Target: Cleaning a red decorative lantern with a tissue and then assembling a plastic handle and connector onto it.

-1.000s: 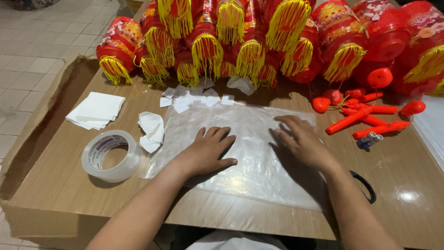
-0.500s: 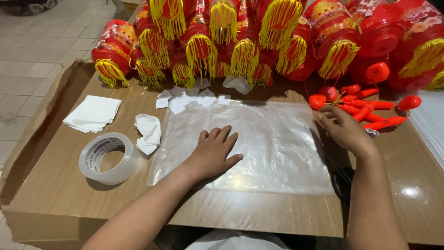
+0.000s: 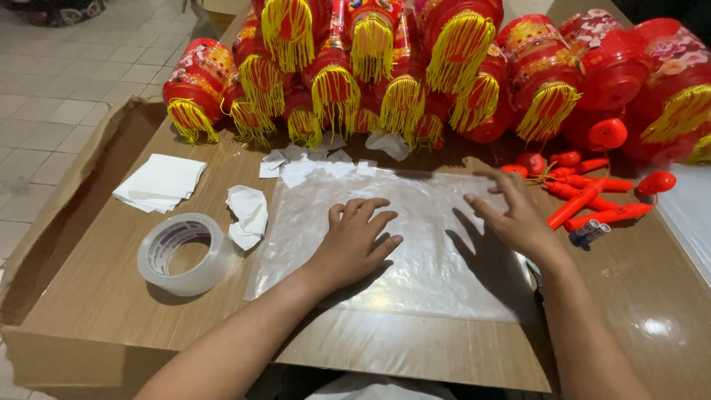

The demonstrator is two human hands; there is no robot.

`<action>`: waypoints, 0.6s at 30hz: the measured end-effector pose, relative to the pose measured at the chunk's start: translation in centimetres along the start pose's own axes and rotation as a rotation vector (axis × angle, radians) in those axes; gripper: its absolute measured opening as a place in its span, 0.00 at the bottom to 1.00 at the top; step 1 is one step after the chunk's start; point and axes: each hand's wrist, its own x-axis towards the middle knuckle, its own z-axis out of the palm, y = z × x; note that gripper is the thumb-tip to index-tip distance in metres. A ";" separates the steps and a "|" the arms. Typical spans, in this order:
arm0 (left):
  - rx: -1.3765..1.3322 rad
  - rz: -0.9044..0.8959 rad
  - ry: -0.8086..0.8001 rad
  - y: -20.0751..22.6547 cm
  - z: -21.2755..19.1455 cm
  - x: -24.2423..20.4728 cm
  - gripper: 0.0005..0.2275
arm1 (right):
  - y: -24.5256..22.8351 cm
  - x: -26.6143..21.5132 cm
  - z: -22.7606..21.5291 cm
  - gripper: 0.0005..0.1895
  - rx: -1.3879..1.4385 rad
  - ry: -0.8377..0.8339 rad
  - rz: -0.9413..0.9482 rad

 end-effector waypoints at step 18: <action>-0.004 0.142 0.175 0.0 -0.8 -0.5 0.16 | -10.3 17.0 -3.3 0.48 -0.040 0.702 -0.480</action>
